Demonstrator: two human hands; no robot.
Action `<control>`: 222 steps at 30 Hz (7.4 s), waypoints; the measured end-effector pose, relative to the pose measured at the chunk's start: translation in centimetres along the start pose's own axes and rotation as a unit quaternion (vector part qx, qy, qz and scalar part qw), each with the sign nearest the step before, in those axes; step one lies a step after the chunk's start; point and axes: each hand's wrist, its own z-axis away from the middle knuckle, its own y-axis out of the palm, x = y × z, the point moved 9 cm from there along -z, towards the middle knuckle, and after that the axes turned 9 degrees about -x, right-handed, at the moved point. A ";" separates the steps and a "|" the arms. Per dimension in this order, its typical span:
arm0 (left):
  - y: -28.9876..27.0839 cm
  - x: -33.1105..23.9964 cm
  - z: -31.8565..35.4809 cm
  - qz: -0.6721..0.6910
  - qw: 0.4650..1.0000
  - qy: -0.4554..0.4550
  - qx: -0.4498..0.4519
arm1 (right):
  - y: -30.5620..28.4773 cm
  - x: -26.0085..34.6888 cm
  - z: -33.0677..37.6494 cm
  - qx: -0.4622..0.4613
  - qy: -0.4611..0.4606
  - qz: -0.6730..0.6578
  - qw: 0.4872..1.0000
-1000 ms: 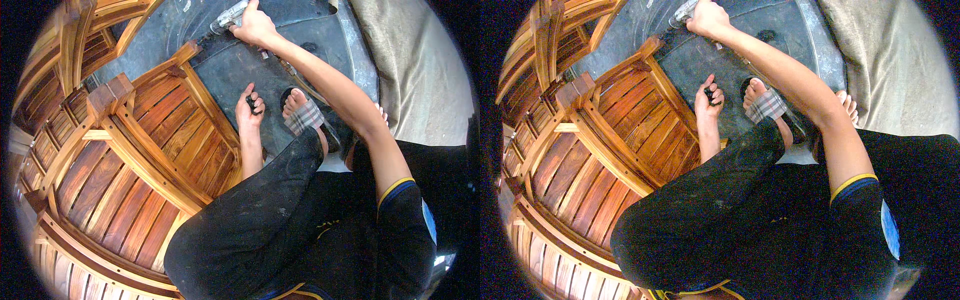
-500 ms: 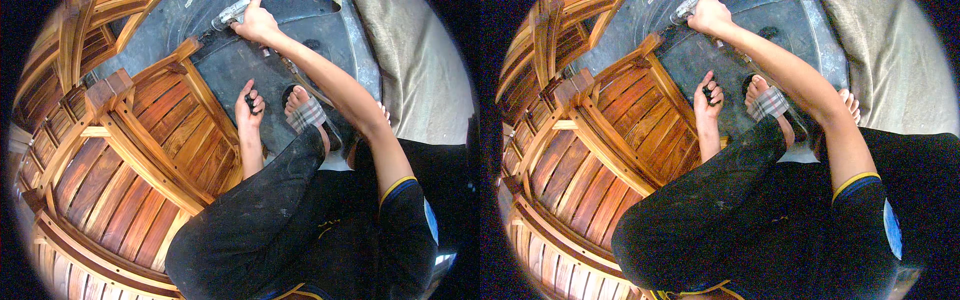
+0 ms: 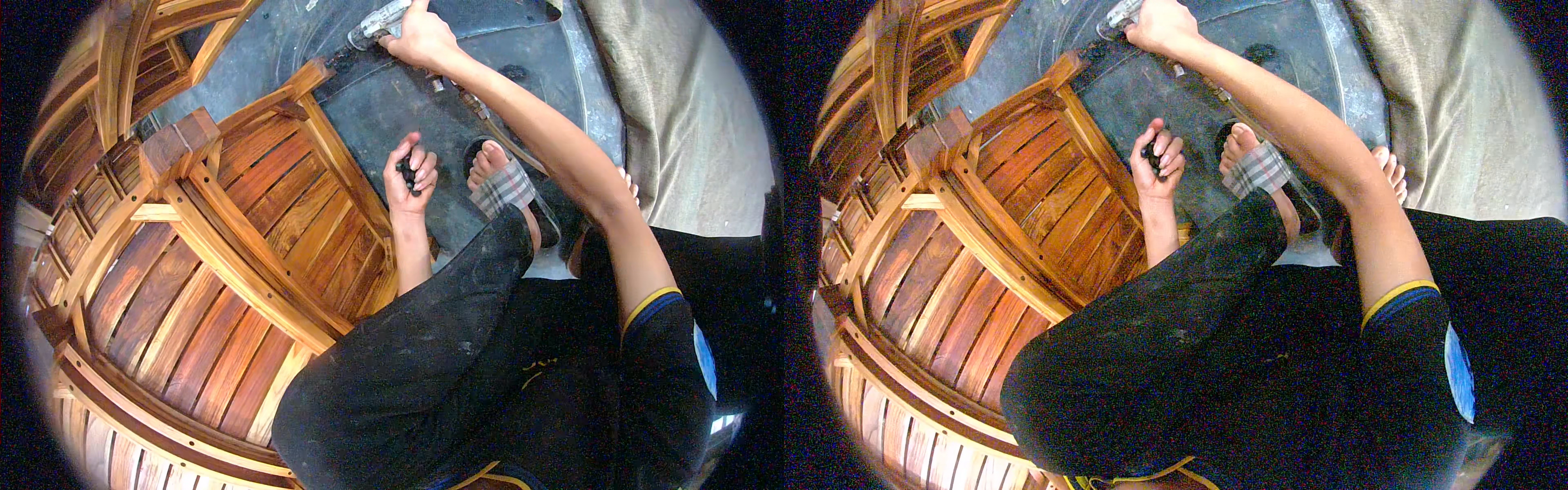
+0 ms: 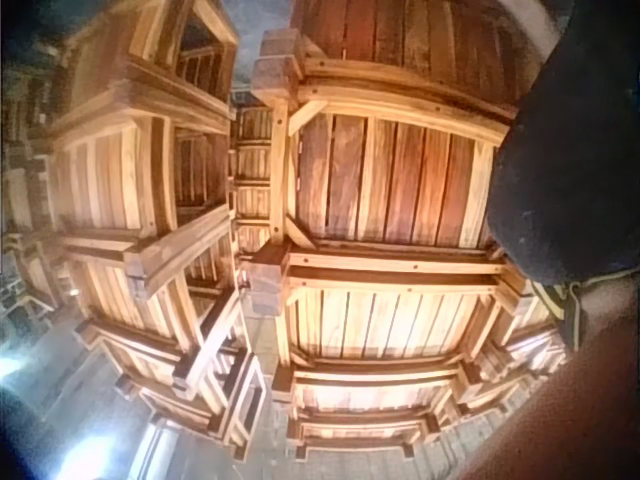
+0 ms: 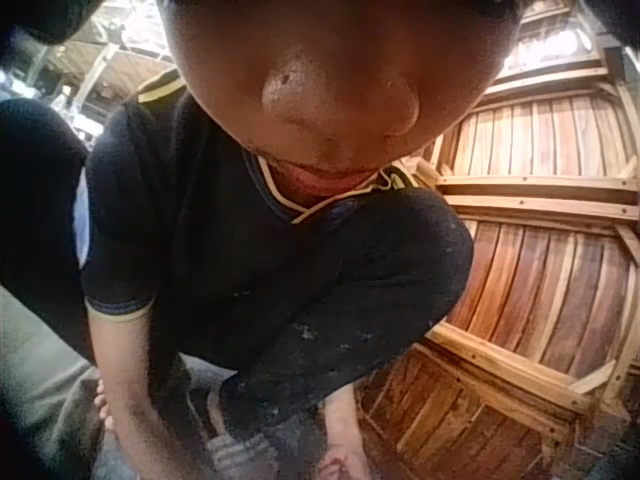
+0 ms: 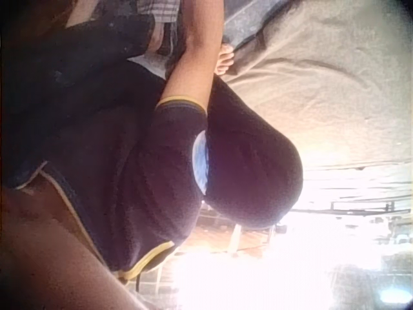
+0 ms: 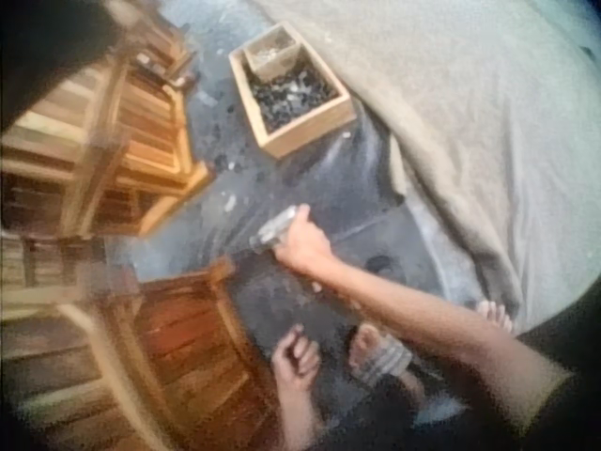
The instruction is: Assembling wooden chairs using a power drill and screws.
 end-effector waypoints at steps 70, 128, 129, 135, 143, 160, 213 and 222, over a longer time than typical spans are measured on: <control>-0.2 0.4 -0.4 -0.167 0.986 -0.009 0.005 | 0.9 0.4 -0.6 -0.028 -0.073 -0.007 0.997; 11.3 -1.6 -1.0 0.191 0.929 0.016 0.317 | -11.6 0.8 0.8 -0.208 -0.341 0.318 0.860; 12.0 -1.4 -0.8 0.194 0.922 0.014 0.335 | -11.5 0.6 -0.4 -0.214 -0.353 0.330 0.849; 13.4 -1.2 -0.1 0.202 0.911 0.030 0.357 | -10.4 2.5 4.2 -0.300 -0.449 0.377 0.752; 14.0 -3.2 -1.2 0.278 0.891 0.094 0.346 | -2.7 2.4 9.7 0.173 -0.272 -0.022 0.946; 11.0 -2.2 -5.1 0.240 0.939 0.145 0.201 | -3.7 2.8 10.3 0.073 -0.450 0.087 0.886; 10.9 0.5 -4.2 0.195 0.964 0.068 0.165 | -5.2 5.4 11.3 0.000 -0.584 0.131 0.801; 9.4 2.1 -5.0 0.115 0.989 0.002 0.093 | -6.2 5.1 10.5 -0.057 -0.555 0.093 0.824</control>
